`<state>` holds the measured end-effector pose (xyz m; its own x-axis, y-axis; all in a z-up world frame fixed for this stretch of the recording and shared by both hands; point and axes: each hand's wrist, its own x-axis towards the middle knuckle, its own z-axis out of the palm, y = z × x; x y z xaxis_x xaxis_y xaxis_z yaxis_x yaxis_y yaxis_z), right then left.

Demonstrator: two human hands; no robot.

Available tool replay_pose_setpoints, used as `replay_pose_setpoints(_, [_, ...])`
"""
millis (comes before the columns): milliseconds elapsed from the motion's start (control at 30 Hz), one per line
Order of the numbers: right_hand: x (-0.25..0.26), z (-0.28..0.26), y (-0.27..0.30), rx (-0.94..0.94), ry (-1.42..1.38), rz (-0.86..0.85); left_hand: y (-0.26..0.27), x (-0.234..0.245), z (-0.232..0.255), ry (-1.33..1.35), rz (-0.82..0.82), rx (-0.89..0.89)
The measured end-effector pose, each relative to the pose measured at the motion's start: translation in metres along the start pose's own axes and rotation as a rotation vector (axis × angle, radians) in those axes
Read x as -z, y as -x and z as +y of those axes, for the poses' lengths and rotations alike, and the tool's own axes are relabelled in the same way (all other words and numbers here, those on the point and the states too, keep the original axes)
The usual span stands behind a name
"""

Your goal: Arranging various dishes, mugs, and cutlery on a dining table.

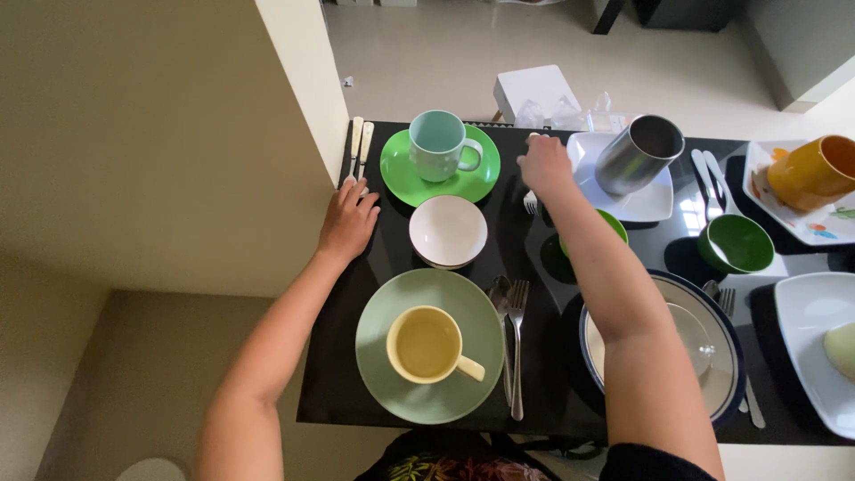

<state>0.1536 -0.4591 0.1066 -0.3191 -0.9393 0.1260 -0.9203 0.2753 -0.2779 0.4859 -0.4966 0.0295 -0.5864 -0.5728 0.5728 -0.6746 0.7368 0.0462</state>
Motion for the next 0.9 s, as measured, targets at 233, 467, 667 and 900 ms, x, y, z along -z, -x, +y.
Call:
replay_pose_setpoints(233, [-0.009, 0.022, 0.003, -0.094, 0.091, -0.218, 0.001, -0.002, -0.001, -0.018, 0.074, -0.024])
replay_pose_setpoints(467, [-0.027, 0.037, -0.005, -0.022, 0.067, -0.198, 0.003, -0.010, 0.001, -0.088, 0.094, 0.032])
replay_pose_setpoints(667, [-0.029, 0.037, -0.009, -0.008, 0.039, -0.178, 0.004, -0.013, -0.001, -0.084, 0.040, 0.080])
replay_pose_setpoints(900, [-0.016, 0.023, 0.002, -0.029, -0.037, -0.171, 0.004, -0.011, 0.000, -0.104, 0.059, 0.068])
